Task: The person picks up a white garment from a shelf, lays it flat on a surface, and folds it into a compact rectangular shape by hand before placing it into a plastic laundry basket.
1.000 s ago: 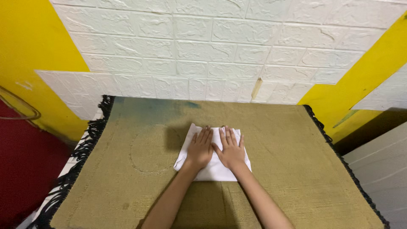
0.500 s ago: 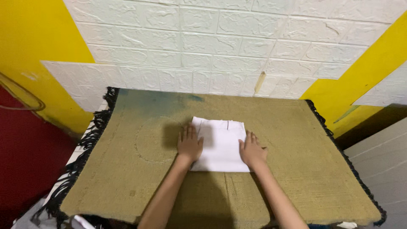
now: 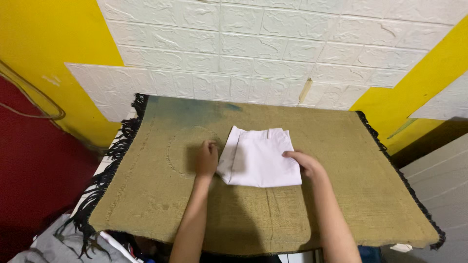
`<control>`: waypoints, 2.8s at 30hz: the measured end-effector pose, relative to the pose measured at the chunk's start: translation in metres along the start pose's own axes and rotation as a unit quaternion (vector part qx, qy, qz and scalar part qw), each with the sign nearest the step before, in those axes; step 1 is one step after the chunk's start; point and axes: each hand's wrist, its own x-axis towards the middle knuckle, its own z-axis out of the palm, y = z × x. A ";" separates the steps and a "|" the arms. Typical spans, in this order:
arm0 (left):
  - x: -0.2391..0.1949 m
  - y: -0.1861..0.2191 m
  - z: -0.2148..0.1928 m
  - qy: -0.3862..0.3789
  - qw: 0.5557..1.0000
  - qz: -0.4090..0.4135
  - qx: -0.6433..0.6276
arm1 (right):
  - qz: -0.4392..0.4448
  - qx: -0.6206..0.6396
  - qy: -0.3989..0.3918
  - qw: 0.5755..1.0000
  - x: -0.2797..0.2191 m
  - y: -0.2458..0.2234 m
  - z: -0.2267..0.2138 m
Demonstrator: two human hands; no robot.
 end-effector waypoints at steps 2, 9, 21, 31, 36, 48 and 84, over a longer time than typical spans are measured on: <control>-0.011 0.026 -0.007 -0.060 0.993 -0.099 0.015 | -0.008 0.122 -0.042 0.992 0.008 0.008 -0.009; -0.022 0.046 -0.011 0.003 0.997 0.039 0.065 | -0.050 0.240 0.122 0.962 -0.067 -0.020 -0.059; -0.011 0.022 0.004 -0.077 0.989 -0.031 -0.123 | -0.163 -0.226 0.147 0.949 -0.037 -0.104 0.023; -0.004 0.006 0.002 -0.092 0.980 -0.090 -0.152 | -0.276 -0.370 -0.051 0.886 0.018 -0.025 0.190; -0.015 0.028 -0.007 -0.120 0.985 -0.119 -0.035 | -0.373 -0.164 -0.069 0.911 -0.047 -0.013 0.116; -0.075 0.047 0.010 -0.134 0.894 -0.034 0.425 | -0.219 -0.318 0.228 0.894 -0.071 0.092 -0.007; -0.126 0.069 0.046 -0.208 0.870 0.197 0.402 | -0.393 -0.558 -0.015 0.731 -0.037 0.003 0.088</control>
